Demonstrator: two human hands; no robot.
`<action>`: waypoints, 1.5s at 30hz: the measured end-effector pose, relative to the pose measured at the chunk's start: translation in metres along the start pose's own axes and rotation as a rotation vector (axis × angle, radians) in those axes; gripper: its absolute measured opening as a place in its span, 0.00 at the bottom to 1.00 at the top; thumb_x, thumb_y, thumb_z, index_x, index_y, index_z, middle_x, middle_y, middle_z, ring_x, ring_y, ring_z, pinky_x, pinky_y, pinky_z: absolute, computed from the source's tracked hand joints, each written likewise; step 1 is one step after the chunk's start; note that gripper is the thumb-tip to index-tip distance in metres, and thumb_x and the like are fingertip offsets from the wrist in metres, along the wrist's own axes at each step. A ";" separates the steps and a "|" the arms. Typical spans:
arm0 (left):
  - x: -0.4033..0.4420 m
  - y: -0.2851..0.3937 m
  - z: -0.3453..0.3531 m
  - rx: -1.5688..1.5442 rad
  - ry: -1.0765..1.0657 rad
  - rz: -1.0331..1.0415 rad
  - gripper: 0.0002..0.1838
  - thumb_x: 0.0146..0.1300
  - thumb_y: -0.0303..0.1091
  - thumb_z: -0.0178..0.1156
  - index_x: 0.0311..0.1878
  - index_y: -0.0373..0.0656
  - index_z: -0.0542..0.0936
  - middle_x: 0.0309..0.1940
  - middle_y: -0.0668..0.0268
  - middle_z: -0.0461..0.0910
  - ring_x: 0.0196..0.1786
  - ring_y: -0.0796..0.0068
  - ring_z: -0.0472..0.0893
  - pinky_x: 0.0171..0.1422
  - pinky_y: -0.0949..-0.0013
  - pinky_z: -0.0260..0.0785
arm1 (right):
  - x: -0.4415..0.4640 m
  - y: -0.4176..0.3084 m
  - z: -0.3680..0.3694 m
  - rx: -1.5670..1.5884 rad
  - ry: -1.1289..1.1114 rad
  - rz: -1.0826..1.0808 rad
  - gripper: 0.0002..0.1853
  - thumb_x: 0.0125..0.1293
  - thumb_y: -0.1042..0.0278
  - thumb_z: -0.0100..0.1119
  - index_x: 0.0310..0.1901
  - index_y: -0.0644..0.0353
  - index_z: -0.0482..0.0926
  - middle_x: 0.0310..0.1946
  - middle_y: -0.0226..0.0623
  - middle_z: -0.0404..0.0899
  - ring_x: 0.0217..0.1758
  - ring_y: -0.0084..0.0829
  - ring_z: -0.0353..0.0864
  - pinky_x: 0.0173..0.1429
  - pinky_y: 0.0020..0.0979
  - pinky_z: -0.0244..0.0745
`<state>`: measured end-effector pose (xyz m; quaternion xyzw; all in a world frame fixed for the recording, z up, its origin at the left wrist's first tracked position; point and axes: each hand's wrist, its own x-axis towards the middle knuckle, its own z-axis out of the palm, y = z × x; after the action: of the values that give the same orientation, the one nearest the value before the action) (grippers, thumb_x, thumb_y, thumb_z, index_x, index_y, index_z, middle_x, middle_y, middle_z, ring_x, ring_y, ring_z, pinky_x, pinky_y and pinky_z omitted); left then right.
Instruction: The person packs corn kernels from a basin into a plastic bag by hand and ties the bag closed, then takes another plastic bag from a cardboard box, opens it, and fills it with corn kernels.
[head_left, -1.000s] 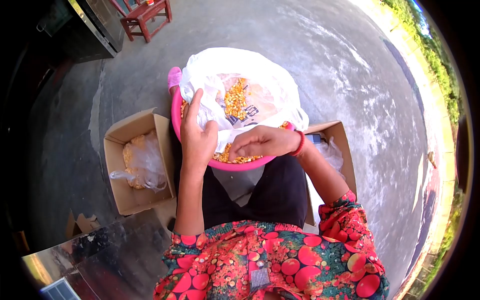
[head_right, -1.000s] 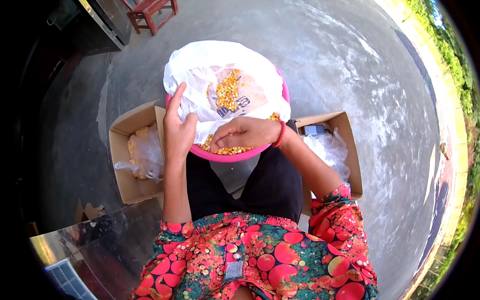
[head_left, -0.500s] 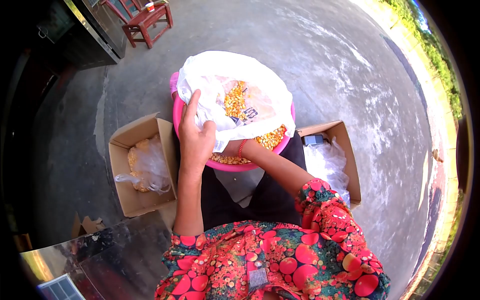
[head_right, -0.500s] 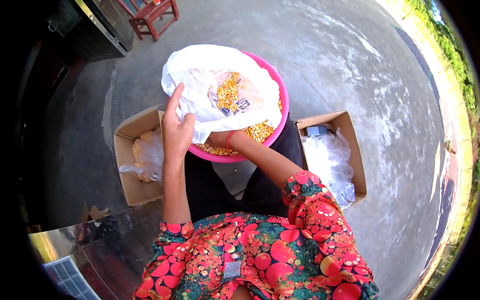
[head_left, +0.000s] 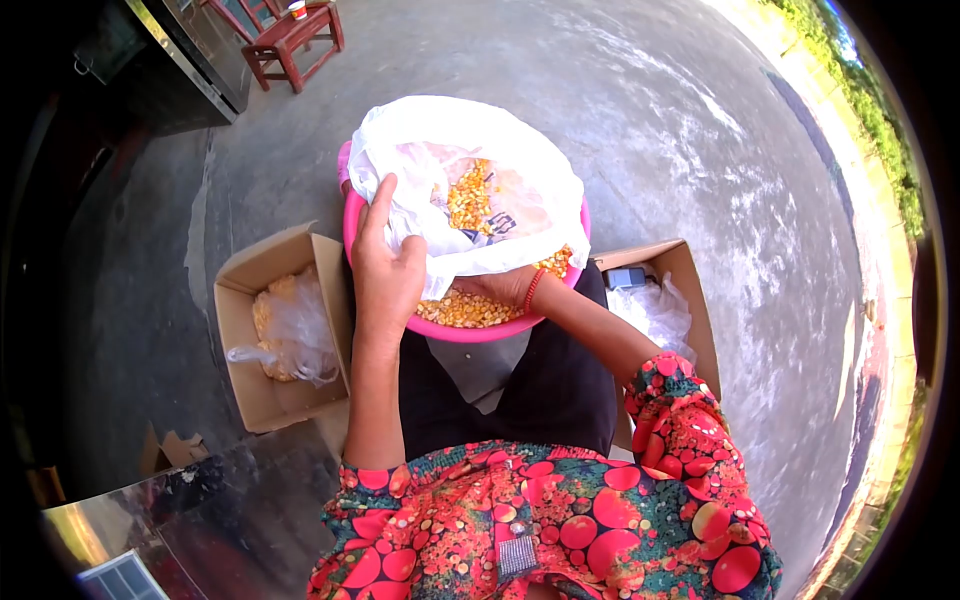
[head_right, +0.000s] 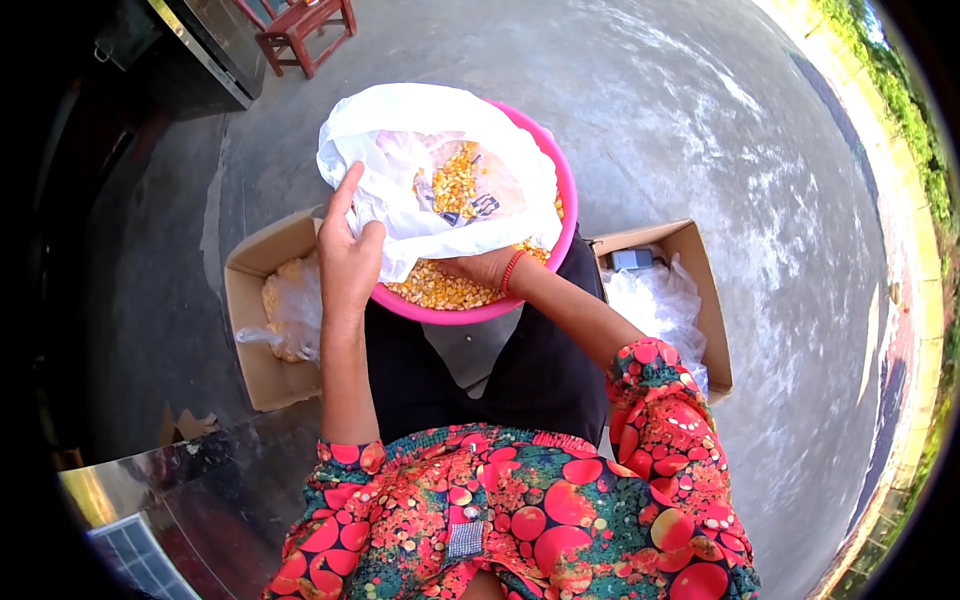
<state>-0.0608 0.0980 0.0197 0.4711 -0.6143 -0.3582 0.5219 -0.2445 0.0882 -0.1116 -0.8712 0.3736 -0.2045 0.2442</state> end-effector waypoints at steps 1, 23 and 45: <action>0.001 0.000 0.000 0.021 0.005 0.015 0.32 0.50 0.17 0.47 0.64 0.32 0.66 0.57 0.46 0.70 0.62 0.54 0.71 0.67 0.63 0.61 | 0.002 -0.006 -0.005 0.033 0.029 0.052 0.23 0.68 0.50 0.50 0.61 0.49 0.70 0.57 0.35 0.74 0.58 0.38 0.73 0.62 0.36 0.66; 0.024 -0.022 0.007 0.169 0.074 0.042 0.32 0.49 0.18 0.51 0.63 0.31 0.66 0.54 0.43 0.71 0.60 0.49 0.72 0.64 0.60 0.63 | 0.012 -0.061 -0.125 1.276 -0.028 0.472 0.15 0.69 0.54 0.54 0.31 0.58 0.76 0.17 0.22 0.62 0.18 0.12 0.53 0.18 0.17 0.45; -0.014 -0.004 -0.003 0.086 0.014 -0.012 0.34 0.49 0.17 0.47 0.65 0.31 0.65 0.59 0.42 0.68 0.65 0.50 0.67 0.69 0.60 0.59 | 0.006 -0.075 -0.119 0.745 -0.289 0.197 0.10 0.68 0.69 0.52 0.43 0.66 0.79 0.35 0.31 0.81 0.34 0.22 0.77 0.43 0.26 0.75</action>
<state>-0.0565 0.1108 0.0127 0.4992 -0.6226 -0.3313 0.5034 -0.2635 0.0964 0.0274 -0.7031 0.3175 -0.1771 0.6111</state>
